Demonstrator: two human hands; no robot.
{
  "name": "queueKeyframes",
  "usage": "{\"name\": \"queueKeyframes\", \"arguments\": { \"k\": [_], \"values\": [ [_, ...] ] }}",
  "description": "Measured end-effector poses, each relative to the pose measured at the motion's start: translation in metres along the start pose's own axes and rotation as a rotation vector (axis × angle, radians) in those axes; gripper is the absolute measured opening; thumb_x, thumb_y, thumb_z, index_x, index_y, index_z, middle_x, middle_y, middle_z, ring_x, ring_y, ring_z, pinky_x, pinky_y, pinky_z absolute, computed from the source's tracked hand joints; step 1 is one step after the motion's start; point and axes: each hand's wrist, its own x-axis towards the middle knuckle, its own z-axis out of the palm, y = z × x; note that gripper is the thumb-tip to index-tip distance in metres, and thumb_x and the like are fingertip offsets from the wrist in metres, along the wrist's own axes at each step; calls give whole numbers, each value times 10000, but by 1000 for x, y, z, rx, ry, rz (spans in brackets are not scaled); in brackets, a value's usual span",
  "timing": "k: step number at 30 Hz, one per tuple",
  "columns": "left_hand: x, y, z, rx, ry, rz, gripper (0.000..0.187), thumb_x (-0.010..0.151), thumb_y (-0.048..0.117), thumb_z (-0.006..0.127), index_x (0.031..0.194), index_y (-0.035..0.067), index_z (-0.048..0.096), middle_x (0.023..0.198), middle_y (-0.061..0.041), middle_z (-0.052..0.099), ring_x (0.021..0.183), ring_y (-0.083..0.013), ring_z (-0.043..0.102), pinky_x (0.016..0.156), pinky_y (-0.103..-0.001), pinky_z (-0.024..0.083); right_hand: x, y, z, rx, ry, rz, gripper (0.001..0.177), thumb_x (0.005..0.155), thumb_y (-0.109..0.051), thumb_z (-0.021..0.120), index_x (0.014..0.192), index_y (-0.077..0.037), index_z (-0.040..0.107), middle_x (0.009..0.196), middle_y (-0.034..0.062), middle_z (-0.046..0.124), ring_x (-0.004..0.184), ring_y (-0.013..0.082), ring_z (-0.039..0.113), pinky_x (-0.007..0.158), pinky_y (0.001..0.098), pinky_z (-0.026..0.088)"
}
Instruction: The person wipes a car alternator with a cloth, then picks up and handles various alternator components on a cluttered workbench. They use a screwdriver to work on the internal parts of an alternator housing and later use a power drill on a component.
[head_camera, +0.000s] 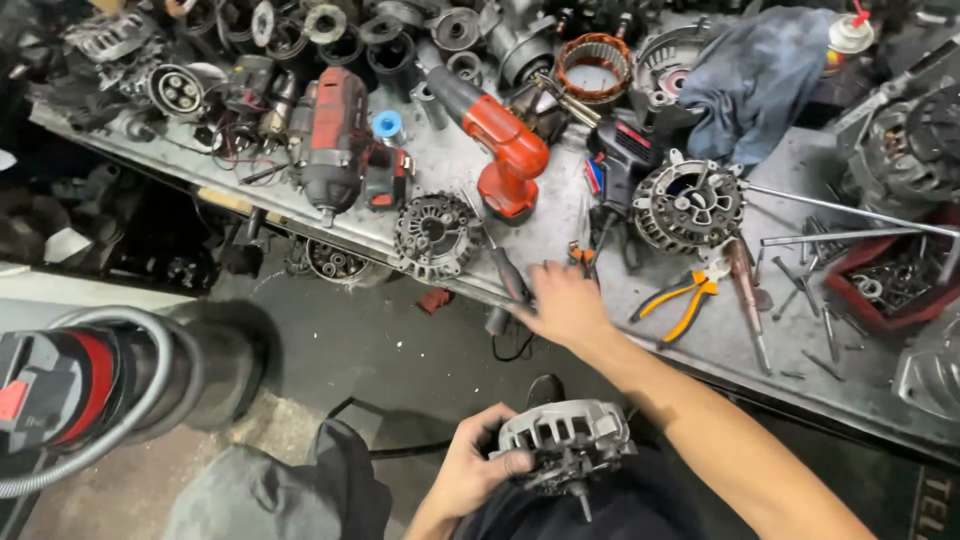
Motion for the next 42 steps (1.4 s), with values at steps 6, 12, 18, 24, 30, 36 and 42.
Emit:
{"name": "queueKeyframes", "arguments": {
  "k": [6, 12, 18, 24, 30, 36, 42],
  "values": [
    [-21, -9, -8, -22, 86, 9, 416, 789, 266, 915, 1002, 15, 660, 872, 39, 648, 824, -58, 564, 750, -241, 486, 24, 11, 49, 12, -91, 116, 565, 826, -446, 733, 1145, -4, 587, 1048, 207, 668, 940, 387, 687, 794, 501, 568],
    [-13, 9, -12, -79, 146, 17, 287, 855, 246, 803, 954, 34, 636, 838, 55, 601, 817, -52, 538, 742, -237, 456, -52, 21, -66, 356, 494, 93, 481, 816, -332, 833, 1162, -18, 717, 937, 106, 714, 803, 233, 705, 759, 376, 566],
    [11, 19, -23, -60, -108, -24, 271, 890, 265, 758, 902, 33, 618, 794, 46, 584, 777, -65, 522, 686, -255, 420, -134, 73, -107, 1546, 921, -99, 352, 1028, -385, 775, 1185, -116, 611, 1060, -13, 639, 1048, 165, 651, 985, 394, 561],
    [30, 40, 6, 180, -291, -66, 279, 885, 219, 825, 1002, 22, 667, 859, 48, 616, 831, -54, 535, 747, -256, 465, -214, 129, -97, 2268, 665, 131, 249, 1126, -277, 606, 1073, -33, 596, 838, 43, 525, 739, 154, 502, 710, 311, 456],
    [56, 46, 24, 169, -280, -237, 314, 864, 245, 821, 1059, 33, 696, 905, 18, 696, 847, -66, 610, 770, -278, 528, -209, 89, -126, 2134, 796, 662, 335, 1050, -341, 656, 826, -107, 568, 816, 56, 614, 721, 208, 588, 723, 383, 540],
    [92, 58, 37, 45, -52, -500, 404, 857, 306, 771, 1105, -11, 732, 962, -51, 758, 853, -121, 693, 806, -281, 564, -301, 130, -74, 2087, 659, 18, 633, 1150, -387, 364, 1031, 168, 644, 759, 226, 582, 684, 288, 534, 640, 363, 395],
    [102, 67, 53, 298, -258, -623, 410, 853, 312, 760, 1129, 13, 715, 984, -56, 755, 891, -127, 693, 830, -290, 554, -248, 9, -123, 980, 368, 20, 138, 836, -64, 767, 954, -4, 730, 964, 184, 769, 821, 238, 779, 716, 330, 617]
  ]
}}
